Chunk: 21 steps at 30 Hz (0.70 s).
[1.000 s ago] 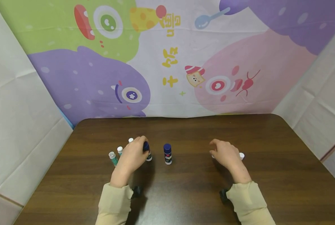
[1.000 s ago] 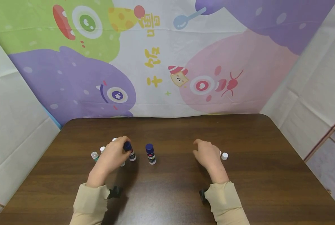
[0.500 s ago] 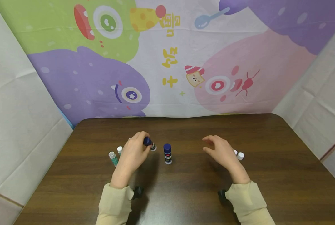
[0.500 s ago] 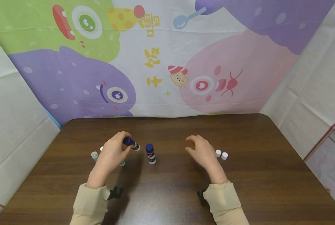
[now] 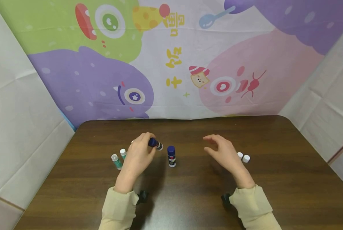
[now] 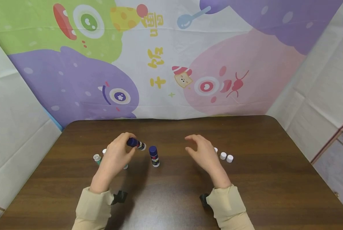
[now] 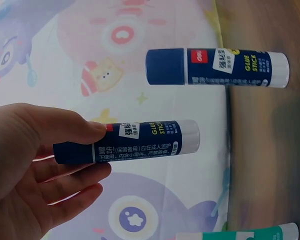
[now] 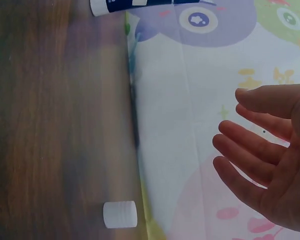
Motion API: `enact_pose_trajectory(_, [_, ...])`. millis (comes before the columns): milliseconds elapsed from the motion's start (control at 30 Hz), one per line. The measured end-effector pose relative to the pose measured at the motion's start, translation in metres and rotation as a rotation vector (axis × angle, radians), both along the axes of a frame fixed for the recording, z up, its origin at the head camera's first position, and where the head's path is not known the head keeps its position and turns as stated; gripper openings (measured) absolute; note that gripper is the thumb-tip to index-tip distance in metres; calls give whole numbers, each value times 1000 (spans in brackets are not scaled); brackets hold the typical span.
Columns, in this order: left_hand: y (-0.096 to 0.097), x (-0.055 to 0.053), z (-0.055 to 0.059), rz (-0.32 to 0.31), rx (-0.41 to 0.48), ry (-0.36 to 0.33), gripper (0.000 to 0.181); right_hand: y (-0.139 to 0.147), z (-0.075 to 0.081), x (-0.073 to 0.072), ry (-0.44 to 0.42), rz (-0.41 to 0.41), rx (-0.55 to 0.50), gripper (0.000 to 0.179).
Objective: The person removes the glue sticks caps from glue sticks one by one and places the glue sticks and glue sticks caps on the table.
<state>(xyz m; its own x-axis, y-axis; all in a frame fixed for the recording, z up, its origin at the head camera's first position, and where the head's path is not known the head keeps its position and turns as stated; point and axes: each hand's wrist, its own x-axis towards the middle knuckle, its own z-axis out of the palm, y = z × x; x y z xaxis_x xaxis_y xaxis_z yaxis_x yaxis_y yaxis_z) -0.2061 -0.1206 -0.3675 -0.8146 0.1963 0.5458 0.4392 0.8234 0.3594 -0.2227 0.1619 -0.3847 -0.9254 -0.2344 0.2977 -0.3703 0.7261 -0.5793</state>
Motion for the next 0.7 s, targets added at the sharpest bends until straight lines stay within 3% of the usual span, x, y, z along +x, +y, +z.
enact_pose_trajectory(233, [4,3,5,-16,12,63,27,-6,5,4,3,30,-27,39])
enact_pose_trajectory(500, [12,7,7,-28,25,85,28,-11,9,8,21,51,-17,41])
enact_pose_trajectory(700, [20,8,5,-66,28,159,29,-14,10,11,61,69,-38,40])
